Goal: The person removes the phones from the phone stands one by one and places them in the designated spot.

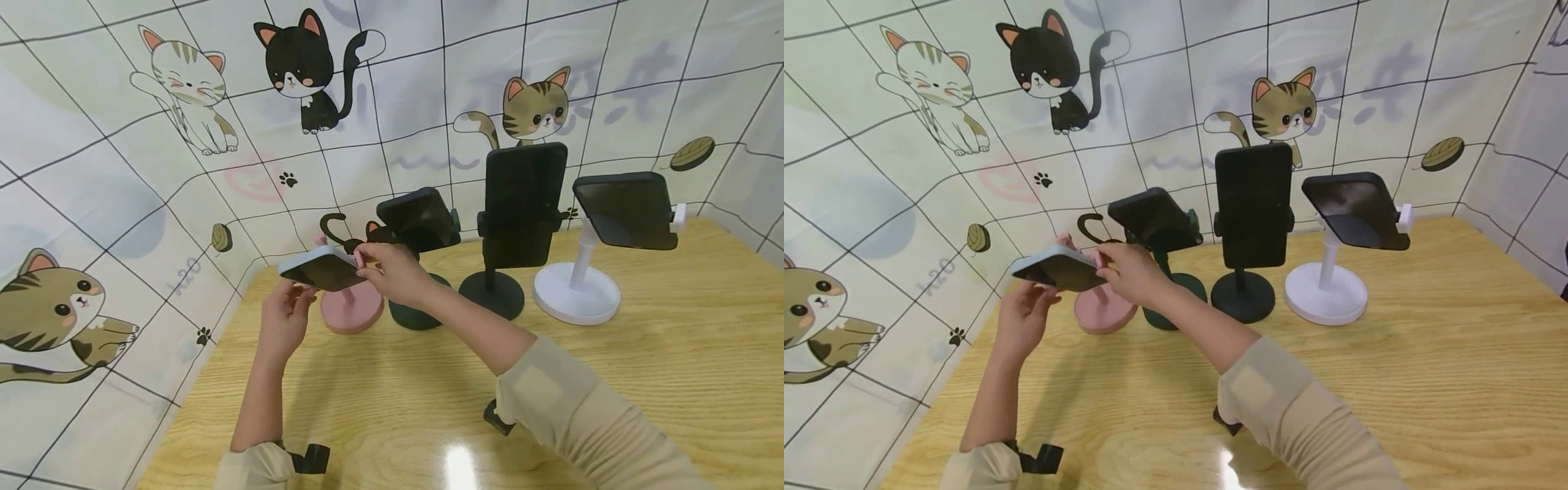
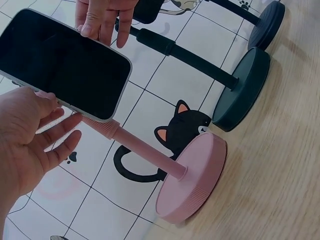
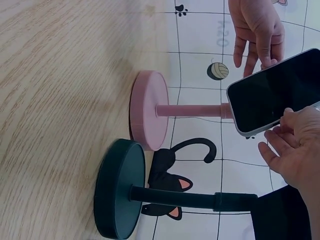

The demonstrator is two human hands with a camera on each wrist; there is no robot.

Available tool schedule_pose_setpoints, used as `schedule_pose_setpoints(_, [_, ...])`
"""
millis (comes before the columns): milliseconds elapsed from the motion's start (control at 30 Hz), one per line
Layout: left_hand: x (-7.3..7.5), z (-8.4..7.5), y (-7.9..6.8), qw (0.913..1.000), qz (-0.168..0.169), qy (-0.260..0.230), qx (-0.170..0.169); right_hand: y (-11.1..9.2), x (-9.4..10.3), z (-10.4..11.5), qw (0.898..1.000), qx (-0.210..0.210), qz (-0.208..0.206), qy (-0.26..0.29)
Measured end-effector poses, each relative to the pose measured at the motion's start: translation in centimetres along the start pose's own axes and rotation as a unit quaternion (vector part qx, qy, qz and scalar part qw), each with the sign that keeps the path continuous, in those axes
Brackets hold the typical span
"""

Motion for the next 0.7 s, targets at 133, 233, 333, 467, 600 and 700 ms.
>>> schedule_pose_setpoints(133, [0.0, -0.3, -0.2, 0.9996, -0.012, -0.001, -0.025, -0.3, 0.2, -0.1, 1.000, 0.018, -0.007, -0.005])
schedule_pose_setpoints(233, [0.0, -0.3, -0.4, 0.9989, -0.018, -0.010, -0.042, -0.6, 0.2, 0.0, 0.999, 0.041, -0.014, -0.007])
schedule_pose_setpoints(333, [0.1, -0.4, -0.6, 0.9982, -0.025, -0.011, -0.053, -0.8, 0.2, 0.1, 0.998, 0.062, -0.016, -0.001])
schedule_pose_setpoints(467, [0.2, -0.8, -0.9, 0.9955, -0.037, -0.006, -0.087, -1.0, 0.2, 0.2, 0.996, 0.089, -0.022, -0.004])
schedule_pose_setpoints(600, [0.3, -1.3, -1.0, 0.9894, -0.057, -0.004, -0.133, -1.3, 0.3, 0.3, 0.993, 0.114, -0.034, -0.012])
schedule_pose_setpoints(700, [0.3, -1.6, -1.0, 0.9849, -0.069, 0.002, -0.159, -1.5, 0.4, 0.4, 0.990, 0.132, -0.044, -0.024])
Point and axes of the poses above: each hand's wrist, its own y-axis towards the middle knuckle, its own x-axis out of the back of the hand, z = x × y, the point moved 8 cm from there along y, towards the middle knuckle, and after that the axes turned 4 degrees about -x, right-handed, at the moved point
